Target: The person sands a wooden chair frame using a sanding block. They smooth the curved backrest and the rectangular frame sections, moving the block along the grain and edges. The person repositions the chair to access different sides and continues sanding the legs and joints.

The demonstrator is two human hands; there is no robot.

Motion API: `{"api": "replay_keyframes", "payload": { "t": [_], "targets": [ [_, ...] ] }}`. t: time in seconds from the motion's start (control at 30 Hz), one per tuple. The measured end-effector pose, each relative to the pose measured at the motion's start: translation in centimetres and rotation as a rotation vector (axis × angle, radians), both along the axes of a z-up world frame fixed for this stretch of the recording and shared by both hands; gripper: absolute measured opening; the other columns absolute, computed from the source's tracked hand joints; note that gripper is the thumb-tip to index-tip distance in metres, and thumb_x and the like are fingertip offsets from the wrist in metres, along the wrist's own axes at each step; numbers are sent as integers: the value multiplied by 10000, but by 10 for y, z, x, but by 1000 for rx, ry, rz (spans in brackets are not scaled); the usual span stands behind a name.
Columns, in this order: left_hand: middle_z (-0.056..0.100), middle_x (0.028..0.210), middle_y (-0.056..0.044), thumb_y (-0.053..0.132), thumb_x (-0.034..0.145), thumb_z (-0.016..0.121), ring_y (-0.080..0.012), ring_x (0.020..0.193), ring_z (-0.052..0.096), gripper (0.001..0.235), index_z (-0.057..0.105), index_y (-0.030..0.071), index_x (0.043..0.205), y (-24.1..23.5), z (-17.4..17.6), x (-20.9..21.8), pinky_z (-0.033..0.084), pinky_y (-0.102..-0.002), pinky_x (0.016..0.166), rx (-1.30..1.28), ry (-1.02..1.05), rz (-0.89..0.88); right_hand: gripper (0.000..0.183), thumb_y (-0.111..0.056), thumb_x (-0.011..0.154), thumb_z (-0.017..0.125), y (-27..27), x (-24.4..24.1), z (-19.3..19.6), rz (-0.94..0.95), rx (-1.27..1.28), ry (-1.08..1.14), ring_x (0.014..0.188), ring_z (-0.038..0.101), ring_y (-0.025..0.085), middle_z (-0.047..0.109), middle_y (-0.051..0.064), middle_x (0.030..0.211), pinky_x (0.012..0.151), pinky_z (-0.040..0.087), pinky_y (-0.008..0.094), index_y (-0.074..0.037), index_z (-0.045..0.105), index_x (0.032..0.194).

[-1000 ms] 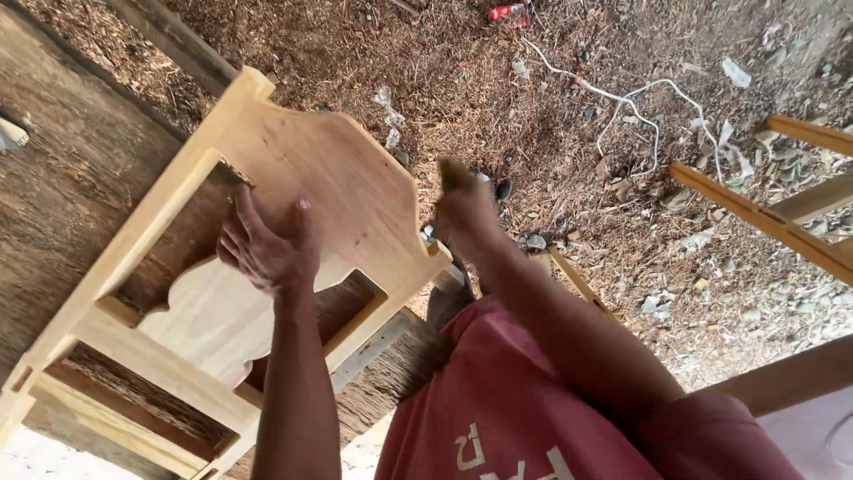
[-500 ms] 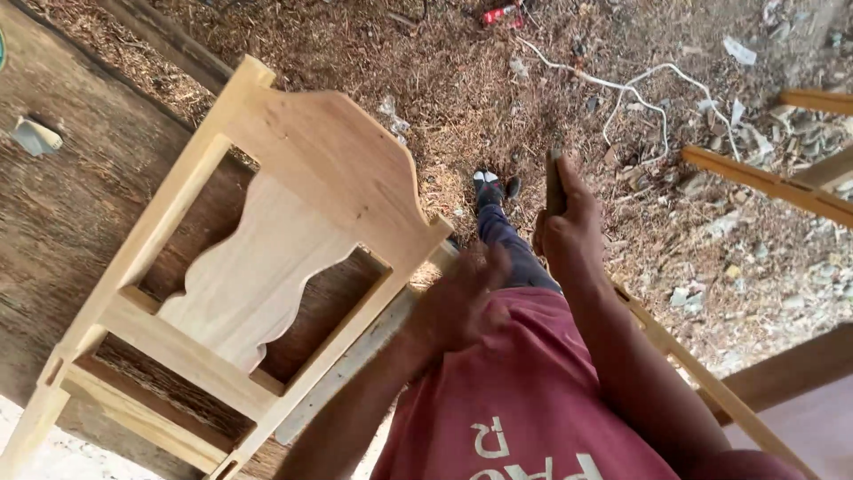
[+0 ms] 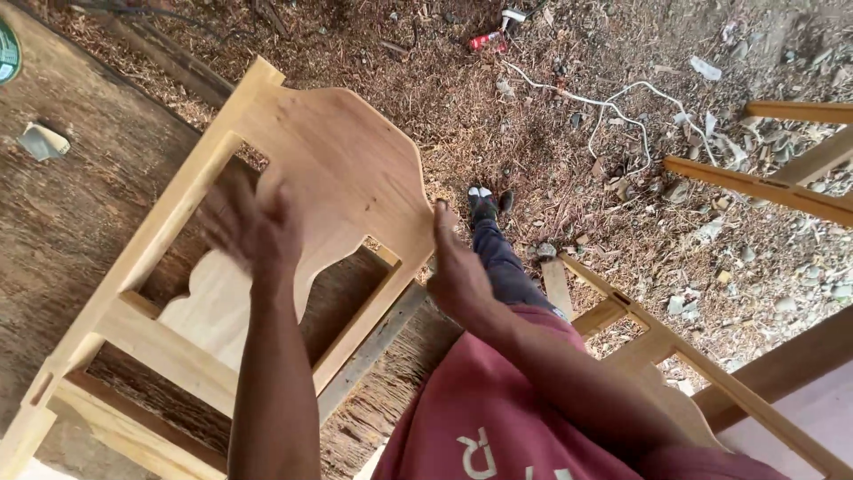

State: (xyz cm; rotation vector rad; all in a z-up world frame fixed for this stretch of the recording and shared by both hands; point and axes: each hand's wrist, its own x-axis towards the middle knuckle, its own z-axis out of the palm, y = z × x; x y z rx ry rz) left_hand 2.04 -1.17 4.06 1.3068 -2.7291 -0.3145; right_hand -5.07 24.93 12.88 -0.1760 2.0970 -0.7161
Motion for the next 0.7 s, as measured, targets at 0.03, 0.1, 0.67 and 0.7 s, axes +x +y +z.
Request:
{"api": "replay_keyframes", "payload": {
  "t": [0.03,0.1,0.67,0.7],
  "targets": [
    [341,1605,-268,769,987,512,-561,1459,246,803,431,246,1590,-3,-13,14,199,-768,1148,4,4,-3,1101,196,811,496,-12,-4,0,-3,4,4,869,706,507,485,375,1452,652,547,521,-265,-52,1647],
    [526,1469,-184,621,1050,604,-424,1365,470,563,642,165,1377,-16,-42,40,361,-589,1086,-257,83,-124,1070,191,698,480,-41,-14,-3,-27,34,71,1032,648,573,266,295,1632,712,559,572,-46,11,1629],
    [703,1083,-50,554,1026,694,-298,932,644,402,707,167,923,-25,-45,28,437,-449,893,-413,216,-90,867,42,695,582,-2,-16,-36,-67,-24,29,1109,658,479,686,241,1205,845,530,576,-162,433,1524],
    [711,1079,-59,538,1026,712,-315,910,648,397,708,155,919,-24,-44,29,443,-457,885,-422,214,-103,886,51,652,565,16,-13,-28,-53,-38,-45,1119,684,409,721,169,1187,852,555,490,-211,531,1498]
  ]
}}
